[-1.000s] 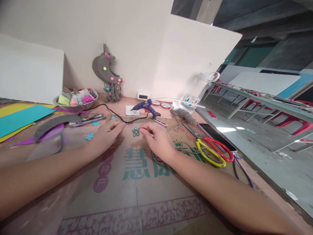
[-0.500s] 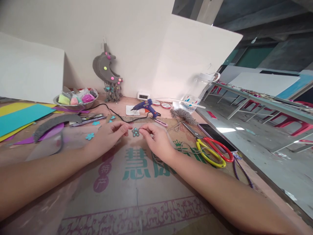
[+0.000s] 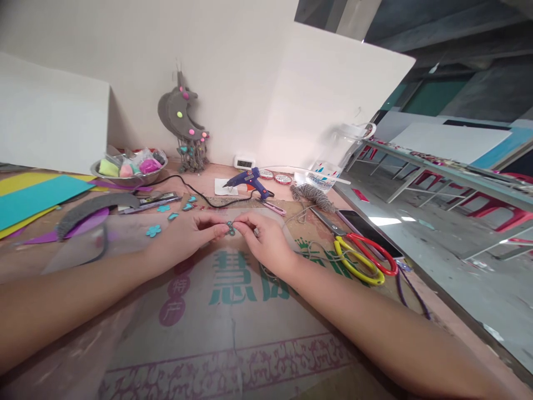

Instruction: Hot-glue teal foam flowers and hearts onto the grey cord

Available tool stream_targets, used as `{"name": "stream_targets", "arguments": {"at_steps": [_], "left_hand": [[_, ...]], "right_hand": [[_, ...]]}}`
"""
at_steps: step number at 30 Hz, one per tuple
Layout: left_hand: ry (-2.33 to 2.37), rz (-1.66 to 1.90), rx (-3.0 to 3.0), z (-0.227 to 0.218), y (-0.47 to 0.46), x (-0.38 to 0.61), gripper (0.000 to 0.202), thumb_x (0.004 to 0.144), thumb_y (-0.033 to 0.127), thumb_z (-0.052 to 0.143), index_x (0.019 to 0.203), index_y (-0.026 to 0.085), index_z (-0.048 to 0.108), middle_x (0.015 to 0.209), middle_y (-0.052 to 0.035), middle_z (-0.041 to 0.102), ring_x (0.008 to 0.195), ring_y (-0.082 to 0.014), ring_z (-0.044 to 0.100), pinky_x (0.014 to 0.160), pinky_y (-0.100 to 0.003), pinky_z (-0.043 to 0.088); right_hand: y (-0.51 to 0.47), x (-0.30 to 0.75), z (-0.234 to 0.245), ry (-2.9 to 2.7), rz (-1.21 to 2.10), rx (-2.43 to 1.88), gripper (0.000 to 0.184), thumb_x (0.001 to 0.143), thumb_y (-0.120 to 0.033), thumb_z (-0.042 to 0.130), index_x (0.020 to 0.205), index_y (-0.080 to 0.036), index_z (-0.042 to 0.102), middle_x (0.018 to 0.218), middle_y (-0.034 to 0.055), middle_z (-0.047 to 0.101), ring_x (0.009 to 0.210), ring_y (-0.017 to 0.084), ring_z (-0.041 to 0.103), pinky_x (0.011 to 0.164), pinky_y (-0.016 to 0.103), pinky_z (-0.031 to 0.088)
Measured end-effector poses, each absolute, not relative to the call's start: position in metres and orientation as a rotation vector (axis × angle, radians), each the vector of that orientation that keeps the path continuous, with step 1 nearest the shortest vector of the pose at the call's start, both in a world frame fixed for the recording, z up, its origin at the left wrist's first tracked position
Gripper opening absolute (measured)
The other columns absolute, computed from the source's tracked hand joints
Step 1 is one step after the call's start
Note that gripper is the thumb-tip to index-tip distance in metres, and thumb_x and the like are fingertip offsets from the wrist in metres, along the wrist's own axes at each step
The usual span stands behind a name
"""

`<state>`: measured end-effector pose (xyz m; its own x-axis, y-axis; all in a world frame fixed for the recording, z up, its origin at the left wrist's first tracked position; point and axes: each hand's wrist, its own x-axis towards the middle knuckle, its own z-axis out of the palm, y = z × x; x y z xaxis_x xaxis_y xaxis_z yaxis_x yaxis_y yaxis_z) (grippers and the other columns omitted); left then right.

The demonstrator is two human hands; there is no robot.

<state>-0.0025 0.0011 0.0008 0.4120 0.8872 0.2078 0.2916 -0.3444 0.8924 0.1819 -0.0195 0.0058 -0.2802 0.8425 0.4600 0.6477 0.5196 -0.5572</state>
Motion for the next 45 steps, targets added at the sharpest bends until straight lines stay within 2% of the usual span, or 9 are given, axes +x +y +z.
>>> {"name": "stream_targets", "arguments": {"at_steps": [5, 10, 16, 27, 34, 37, 40, 45], "left_hand": [[0.978, 0.908, 1.755, -0.004, 0.006, -0.003, 0.025, 0.077, 0.038, 0.054, 0.074, 0.017, 0.066, 0.063, 0.0007, 0.06, 0.058, -0.0113, 0.052, 0.053, -0.022, 0.038], [0.972, 0.911, 1.736, -0.004, 0.005, -0.003, 0.026, 0.077, 0.039, 0.054, 0.079, 0.017, 0.067, 0.066, -0.0002, 0.062, 0.06, -0.0127, 0.055, 0.056, -0.023, 0.041], [0.977, 0.969, 1.76, 0.001, 0.0, -0.001, 0.027, 0.071, 0.039, 0.063, 0.089, 0.019, 0.067, 0.079, -0.0009, 0.067, 0.07, -0.014, 0.059, 0.061, -0.024, 0.045], [1.033, 0.961, 1.866, 0.004, -0.003, 0.0, 0.02, 0.077, 0.033, 0.056, 0.086, 0.018, 0.066, 0.078, -0.0005, 0.067, 0.071, -0.0142, 0.059, 0.062, -0.024, 0.045], [1.014, 0.938, 1.791, -0.001, 0.001, -0.001, 0.022, 0.078, 0.036, 0.052, 0.077, 0.018, 0.064, 0.068, 0.0013, 0.06, 0.06, -0.0115, 0.052, 0.055, -0.022, 0.039], [1.011, 0.947, 1.773, -0.004, 0.003, -0.001, 0.023, 0.078, 0.039, 0.052, 0.078, 0.018, 0.063, 0.067, 0.0013, 0.059, 0.06, -0.0115, 0.051, 0.054, -0.022, 0.038], [1.013, 0.939, 1.782, -0.005, 0.003, -0.001, 0.023, 0.078, 0.039, 0.051, 0.077, 0.018, 0.062, 0.066, 0.0011, 0.058, 0.06, -0.0119, 0.051, 0.054, -0.022, 0.038], [1.006, 0.906, 1.828, 0.001, 0.0, -0.001, 0.022, 0.079, 0.036, 0.05, 0.072, 0.018, 0.061, 0.064, 0.002, 0.057, 0.058, -0.0112, 0.05, 0.053, -0.022, 0.037]], "right_hand": [[-0.02, 0.181, 0.007, -2.052, 0.378, -1.23, 0.022, 0.089, -0.028, 0.046, 0.083, -0.018, 0.064, 0.074, 0.0017, 0.065, 0.068, 0.013, 0.058, 0.062, 0.024, 0.042], [-0.019, 0.181, 0.006, -2.063, 0.378, -1.235, 0.023, 0.089, -0.029, 0.045, 0.08, -0.018, 0.063, 0.073, 0.0015, 0.064, 0.068, 0.014, 0.057, 0.062, 0.024, 0.042], [-0.018, 0.18, 0.006, -2.041, 0.319, -1.255, 0.024, 0.089, -0.031, 0.046, 0.076, -0.018, 0.062, 0.068, 0.0007, 0.062, 0.062, 0.013, 0.054, 0.06, 0.024, 0.041], [-0.021, 0.179, 0.008, -2.099, 0.272, -1.231, 0.022, 0.089, -0.029, 0.046, 0.08, -0.019, 0.063, 0.072, 0.0009, 0.064, 0.066, 0.013, 0.056, 0.064, 0.025, 0.042], [-0.019, 0.183, 0.004, -2.036, 0.265, -1.17, 0.02, 0.087, -0.028, 0.05, 0.104, -0.019, 0.054, 0.078, 0.0026, 0.059, 0.07, 0.015, 0.056, 0.067, 0.028, 0.045], [-0.018, 0.184, 0.003, -2.023, 0.192, -1.158, 0.011, 0.087, -0.026, 0.05, 0.094, -0.02, 0.056, 0.081, 0.0038, 0.061, 0.074, 0.016, 0.057, 0.07, 0.029, 0.045], [-0.017, 0.185, 0.003, -2.035, 0.146, -1.182, 0.013, 0.088, -0.026, 0.048, 0.084, -0.02, 0.059, 0.079, 0.0035, 0.063, 0.075, 0.017, 0.057, 0.071, 0.03, 0.044], [-0.018, 0.184, 0.004, -2.045, 0.148, -1.178, 0.013, 0.089, -0.025, 0.048, 0.082, -0.019, 0.058, 0.075, 0.0019, 0.061, 0.071, 0.015, 0.056, 0.069, 0.027, 0.042]]}}
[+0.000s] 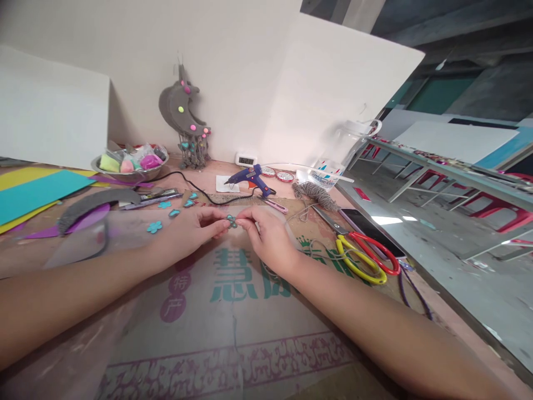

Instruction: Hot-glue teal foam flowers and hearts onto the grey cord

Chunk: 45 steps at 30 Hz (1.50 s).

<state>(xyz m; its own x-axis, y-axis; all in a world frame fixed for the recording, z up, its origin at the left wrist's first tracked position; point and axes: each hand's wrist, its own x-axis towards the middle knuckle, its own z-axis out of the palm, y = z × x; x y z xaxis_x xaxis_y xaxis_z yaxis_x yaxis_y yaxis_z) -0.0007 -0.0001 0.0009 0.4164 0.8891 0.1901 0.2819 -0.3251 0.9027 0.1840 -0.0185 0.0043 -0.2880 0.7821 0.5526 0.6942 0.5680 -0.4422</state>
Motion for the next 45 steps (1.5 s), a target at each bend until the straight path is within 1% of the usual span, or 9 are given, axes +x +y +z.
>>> {"name": "stream_targets", "arguments": {"at_steps": [7, 14, 17, 22, 25, 28, 34, 41, 45], "left_hand": [[0.991, 0.866, 1.897, 0.004, -0.002, 0.0, 0.021, 0.078, 0.032, 0.05, 0.074, 0.017, 0.064, 0.067, 0.0007, 0.061, 0.061, -0.0122, 0.052, 0.055, -0.022, 0.04], [0.994, 0.857, 1.919, 0.004, -0.002, 0.0, 0.02, 0.078, 0.029, 0.051, 0.075, 0.018, 0.067, 0.066, 0.0013, 0.061, 0.06, -0.0119, 0.051, 0.053, -0.021, 0.039], [0.995, 0.858, 1.944, 0.004, -0.003, -0.001, 0.021, 0.078, 0.029, 0.05, 0.077, 0.019, 0.069, 0.068, 0.0012, 0.063, 0.061, -0.0128, 0.052, 0.052, -0.022, 0.038], [0.969, 0.873, 1.992, 0.007, -0.003, -0.001, 0.022, 0.08, 0.026, 0.048, 0.077, 0.021, 0.069, 0.071, 0.0019, 0.066, 0.066, -0.014, 0.056, 0.06, -0.023, 0.042], [0.924, 0.886, 2.016, 0.009, -0.004, -0.001, 0.021, 0.08, 0.027, 0.05, 0.076, 0.022, 0.07, 0.077, 0.0023, 0.069, 0.073, -0.015, 0.059, 0.067, -0.024, 0.044], [0.927, 0.884, 2.011, 0.008, -0.005, -0.001, 0.02, 0.079, 0.03, 0.052, 0.077, 0.023, 0.07, 0.082, 0.0017, 0.07, 0.076, -0.0158, 0.06, 0.066, -0.024, 0.045], [0.932, 0.875, 2.004, 0.006, -0.006, 0.0, 0.021, 0.08, 0.031, 0.051, 0.076, 0.021, 0.07, 0.076, 0.0021, 0.07, 0.066, -0.0124, 0.058, 0.058, -0.02, 0.041], [0.99, 0.88, 2.15, 0.004, -0.002, 0.001, 0.022, 0.08, 0.024, 0.047, 0.076, 0.02, 0.069, 0.072, 0.0031, 0.068, 0.065, -0.0111, 0.055, 0.057, -0.02, 0.038], [1.008, 0.878, 2.175, 0.003, -0.001, 0.001, 0.025, 0.081, 0.024, 0.045, 0.072, 0.019, 0.067, 0.067, 0.0034, 0.065, 0.061, -0.0107, 0.052, 0.056, -0.021, 0.036]], "right_hand": [[-0.019, 0.181, 0.004, -2.016, 0.337, -1.201, 0.019, 0.09, -0.031, 0.044, 0.077, -0.02, 0.054, 0.065, -0.0004, 0.054, 0.059, 0.012, 0.051, 0.06, 0.025, 0.041], [-0.019, 0.178, 0.004, -1.949, 0.522, -1.23, 0.02, 0.089, -0.035, 0.046, 0.08, -0.019, 0.053, 0.056, -0.003, 0.051, 0.051, 0.011, 0.047, 0.052, 0.024, 0.038], [-0.018, 0.175, 0.005, -1.857, 0.684, -1.225, 0.02, 0.087, -0.037, 0.048, 0.081, -0.019, 0.052, 0.055, -0.0032, 0.053, 0.05, 0.011, 0.048, 0.05, 0.023, 0.039], [-0.018, 0.171, 0.006, -1.725, 0.895, -1.212, 0.02, 0.085, -0.038, 0.051, 0.082, -0.018, 0.05, 0.054, -0.0034, 0.055, 0.048, 0.01, 0.05, 0.049, 0.022, 0.042], [-0.019, 0.171, 0.006, -1.723, 0.902, -1.202, 0.021, 0.085, -0.039, 0.051, 0.081, -0.018, 0.049, 0.055, -0.0032, 0.056, 0.049, 0.01, 0.052, 0.049, 0.022, 0.043], [-0.02, 0.171, 0.006, -1.749, 0.885, -1.199, 0.023, 0.085, -0.041, 0.05, 0.081, -0.019, 0.049, 0.055, -0.003, 0.057, 0.049, 0.011, 0.053, 0.05, 0.023, 0.045], [-0.022, 0.171, 0.004, -1.833, 0.83, -1.185, 0.021, 0.087, -0.039, 0.048, 0.082, -0.019, 0.05, 0.06, -0.0015, 0.059, 0.052, 0.011, 0.055, 0.051, 0.023, 0.046], [-0.023, 0.17, 0.005, -1.85, 0.829, -1.182, 0.02, 0.088, -0.037, 0.047, 0.083, -0.019, 0.051, 0.059, -0.0016, 0.057, 0.052, 0.011, 0.054, 0.051, 0.023, 0.044], [-0.023, 0.171, 0.005, -1.862, 0.817, -1.185, 0.02, 0.088, -0.037, 0.047, 0.082, -0.019, 0.05, 0.058, -0.0018, 0.057, 0.052, 0.011, 0.054, 0.053, 0.023, 0.044]]}}
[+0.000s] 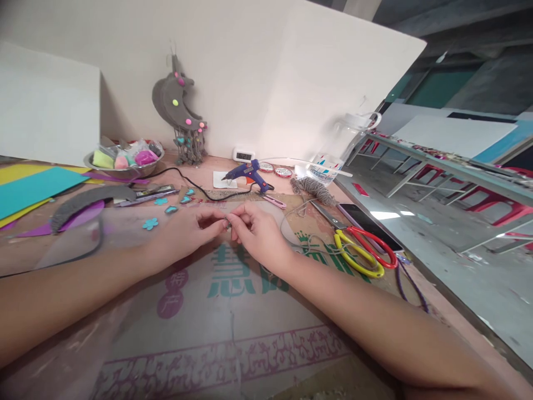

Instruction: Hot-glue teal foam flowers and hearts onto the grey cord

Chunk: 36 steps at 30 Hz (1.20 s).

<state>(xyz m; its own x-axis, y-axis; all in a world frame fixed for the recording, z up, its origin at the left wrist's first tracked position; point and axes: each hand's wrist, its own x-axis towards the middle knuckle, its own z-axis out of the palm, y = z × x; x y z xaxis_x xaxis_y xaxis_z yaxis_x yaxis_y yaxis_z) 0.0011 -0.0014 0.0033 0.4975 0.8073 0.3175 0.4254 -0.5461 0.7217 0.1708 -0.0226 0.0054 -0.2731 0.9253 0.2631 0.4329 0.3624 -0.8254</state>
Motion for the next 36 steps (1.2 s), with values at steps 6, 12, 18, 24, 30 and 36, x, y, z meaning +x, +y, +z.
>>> {"name": "stream_targets", "arguments": {"at_steps": [6, 12, 18, 24, 30, 36], "left_hand": [[0.998, 0.882, 2.163, 0.003, -0.0022, 0.0001, 0.025, 0.082, 0.024, 0.045, 0.07, 0.019, 0.067, 0.064, 0.0039, 0.064, 0.06, -0.0104, 0.052, 0.055, -0.02, 0.036], [0.969, 0.909, 2.157, 0.0059, -0.0029, -0.0007, 0.027, 0.085, 0.024, 0.043, 0.076, 0.021, 0.069, 0.072, 0.0031, 0.067, 0.066, -0.0121, 0.056, 0.06, -0.02, 0.04], [0.953, 0.934, 2.165, 0.0055, -0.0027, -0.001, 0.026, 0.085, 0.025, 0.045, 0.082, 0.022, 0.071, 0.082, 0.0026, 0.07, 0.074, -0.0134, 0.06, 0.064, -0.021, 0.043], [0.916, 0.942, 2.194, 0.004, -0.0015, -0.0021, 0.026, 0.085, 0.023, 0.045, 0.082, 0.022, 0.071, 0.081, 0.0032, 0.07, 0.073, -0.0128, 0.059, 0.065, -0.021, 0.044], [0.904, 0.937, 2.178, 0.003, 0.0002, -0.0023, 0.025, 0.085, 0.021, 0.046, 0.082, 0.021, 0.071, 0.086, 0.0029, 0.071, 0.078, -0.013, 0.06, 0.066, -0.02, 0.043], [0.851, 0.929, 2.138, 0.0056, -0.0004, -0.0021, 0.027, 0.086, 0.022, 0.044, 0.079, 0.021, 0.071, 0.082, 0.0027, 0.07, 0.075, -0.0127, 0.059, 0.068, -0.021, 0.044]], "right_hand": [[-0.0205, 0.1739, 0.002, -1.878, 0.818, -1.203, 0.015, 0.089, -0.035, 0.045, 0.09, -0.021, 0.044, 0.057, -0.0045, 0.055, 0.05, 0.01, 0.051, 0.051, 0.022, 0.039], [-0.0198, 0.1747, 0.0024, -1.833, 0.936, -1.141, 0.017, 0.09, -0.036, 0.045, 0.098, -0.022, 0.041, 0.053, -0.0071, 0.048, 0.048, 0.009, 0.046, 0.049, 0.021, 0.037], [-0.0195, 0.1745, 0.0029, -1.824, 0.961, -1.143, 0.016, 0.091, -0.036, 0.042, 0.095, -0.021, 0.044, 0.051, -0.0071, 0.046, 0.047, 0.009, 0.044, 0.048, 0.021, 0.035], [-0.0183, 0.1741, 0.0025, -1.772, 1.077, -1.111, 0.015, 0.089, -0.035, 0.045, 0.096, -0.022, 0.041, 0.048, -0.0094, 0.044, 0.044, 0.009, 0.041, 0.046, 0.021, 0.034], [-0.0186, 0.1739, 0.0035, -1.784, 1.087, -1.088, 0.017, 0.088, -0.036, 0.047, 0.096, -0.021, 0.042, 0.047, -0.0095, 0.043, 0.044, 0.009, 0.041, 0.047, 0.021, 0.035], [-0.0202, 0.1736, 0.0061, -1.776, 1.069, -1.096, 0.022, 0.092, -0.039, 0.038, 0.098, -0.019, 0.043, 0.051, -0.0067, 0.047, 0.047, 0.009, 0.044, 0.049, 0.022, 0.038]]}}
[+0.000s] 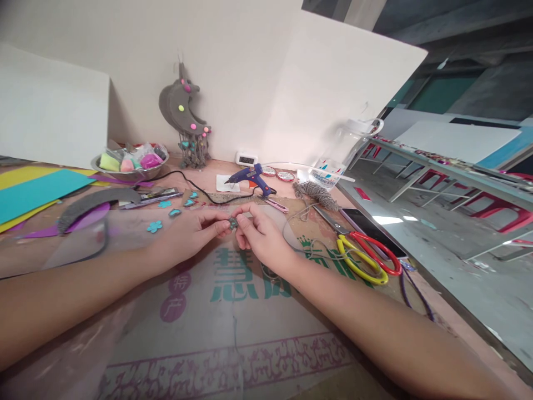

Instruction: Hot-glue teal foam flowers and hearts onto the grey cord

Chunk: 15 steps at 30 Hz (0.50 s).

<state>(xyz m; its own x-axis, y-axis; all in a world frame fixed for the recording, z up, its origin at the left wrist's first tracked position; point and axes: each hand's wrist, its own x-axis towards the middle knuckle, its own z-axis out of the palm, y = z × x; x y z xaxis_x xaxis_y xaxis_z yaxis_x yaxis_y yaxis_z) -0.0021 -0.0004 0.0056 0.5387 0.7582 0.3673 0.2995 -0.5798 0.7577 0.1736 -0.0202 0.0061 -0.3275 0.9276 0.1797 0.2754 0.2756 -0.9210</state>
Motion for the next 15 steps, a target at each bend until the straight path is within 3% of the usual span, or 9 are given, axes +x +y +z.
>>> {"name": "stream_targets", "arguments": {"at_steps": [9, 12, 15], "left_hand": [[1.0, 0.922, 1.937, 0.0019, 0.0033, -0.001, 0.023, 0.083, 0.028, 0.045, 0.078, 0.017, 0.065, 0.068, 0.0013, 0.061, 0.066, -0.0126, 0.055, 0.059, -0.022, 0.041], [0.981, 0.939, 1.877, 0.0016, 0.0036, -0.0006, 0.021, 0.082, 0.027, 0.047, 0.074, 0.016, 0.063, 0.067, 0.0012, 0.061, 0.064, -0.0114, 0.055, 0.059, -0.021, 0.042], [0.998, 0.954, 1.77, 0.0006, 0.0034, -0.0006, 0.017, 0.079, 0.029, 0.052, 0.082, 0.016, 0.064, 0.072, 0.0, 0.064, 0.067, -0.0121, 0.057, 0.062, -0.022, 0.044]], "right_hand": [[-0.0178, 0.1717, 0.005, -1.802, 0.97, -1.198, 0.03, 0.084, -0.031, 0.052, 0.11, -0.018, 0.046, 0.058, -0.0056, 0.048, 0.051, 0.009, 0.043, 0.049, 0.022, 0.036], [-0.0157, 0.1725, 0.0023, -1.799, 0.867, -1.243, 0.02, 0.082, -0.034, 0.054, 0.094, -0.017, 0.052, 0.06, -0.0042, 0.048, 0.051, 0.009, 0.042, 0.049, 0.023, 0.034], [-0.0151, 0.1734, 0.001, -1.811, 0.794, -1.272, 0.018, 0.082, -0.035, 0.054, 0.078, -0.017, 0.051, 0.063, -0.0027, 0.05, 0.053, 0.009, 0.043, 0.05, 0.023, 0.035]]}}
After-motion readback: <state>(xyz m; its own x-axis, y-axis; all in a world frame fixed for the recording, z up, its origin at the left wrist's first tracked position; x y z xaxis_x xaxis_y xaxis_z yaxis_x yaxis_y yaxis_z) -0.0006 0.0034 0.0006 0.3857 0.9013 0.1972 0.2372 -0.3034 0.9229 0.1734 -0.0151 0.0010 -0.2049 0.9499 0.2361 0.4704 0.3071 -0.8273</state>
